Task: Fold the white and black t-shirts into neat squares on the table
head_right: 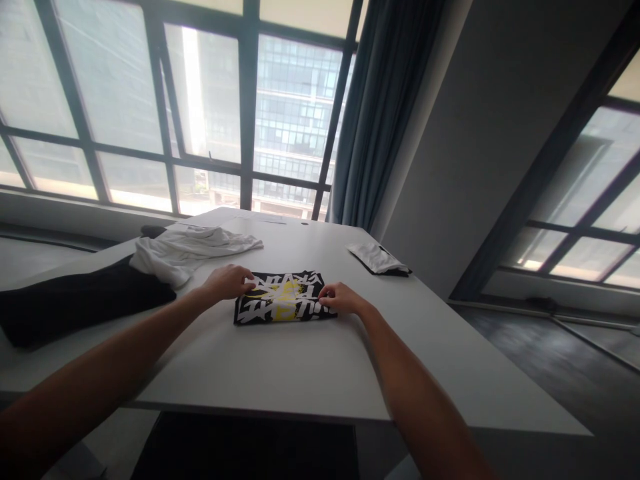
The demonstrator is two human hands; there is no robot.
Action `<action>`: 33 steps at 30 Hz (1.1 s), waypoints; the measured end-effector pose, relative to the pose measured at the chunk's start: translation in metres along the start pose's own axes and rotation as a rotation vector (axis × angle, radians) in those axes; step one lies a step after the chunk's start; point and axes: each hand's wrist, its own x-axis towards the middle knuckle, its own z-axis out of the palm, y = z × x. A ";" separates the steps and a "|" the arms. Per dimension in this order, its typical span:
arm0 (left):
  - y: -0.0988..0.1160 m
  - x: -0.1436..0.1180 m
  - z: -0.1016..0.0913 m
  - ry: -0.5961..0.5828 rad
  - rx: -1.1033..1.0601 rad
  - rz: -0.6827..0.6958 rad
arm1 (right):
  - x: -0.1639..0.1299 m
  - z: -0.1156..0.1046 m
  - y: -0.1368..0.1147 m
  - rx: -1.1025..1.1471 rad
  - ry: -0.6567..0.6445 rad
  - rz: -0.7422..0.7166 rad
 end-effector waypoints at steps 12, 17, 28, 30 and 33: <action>0.042 -0.014 0.057 -0.314 -0.112 0.440 | 0.011 0.040 -0.036 -0.292 0.336 -0.225; 0.041 -0.012 0.058 -0.346 -0.088 0.357 | 0.023 0.060 -0.023 -0.287 0.020 -0.123; 0.014 0.001 0.048 -0.312 0.050 -0.110 | 0.019 0.040 0.004 -0.351 0.133 0.300; -0.002 0.005 0.046 -0.293 0.072 -0.216 | 0.018 0.040 0.003 -0.388 0.168 0.284; -0.018 0.008 0.044 -0.292 0.074 -0.319 | 0.018 0.039 -0.001 -0.398 0.217 0.248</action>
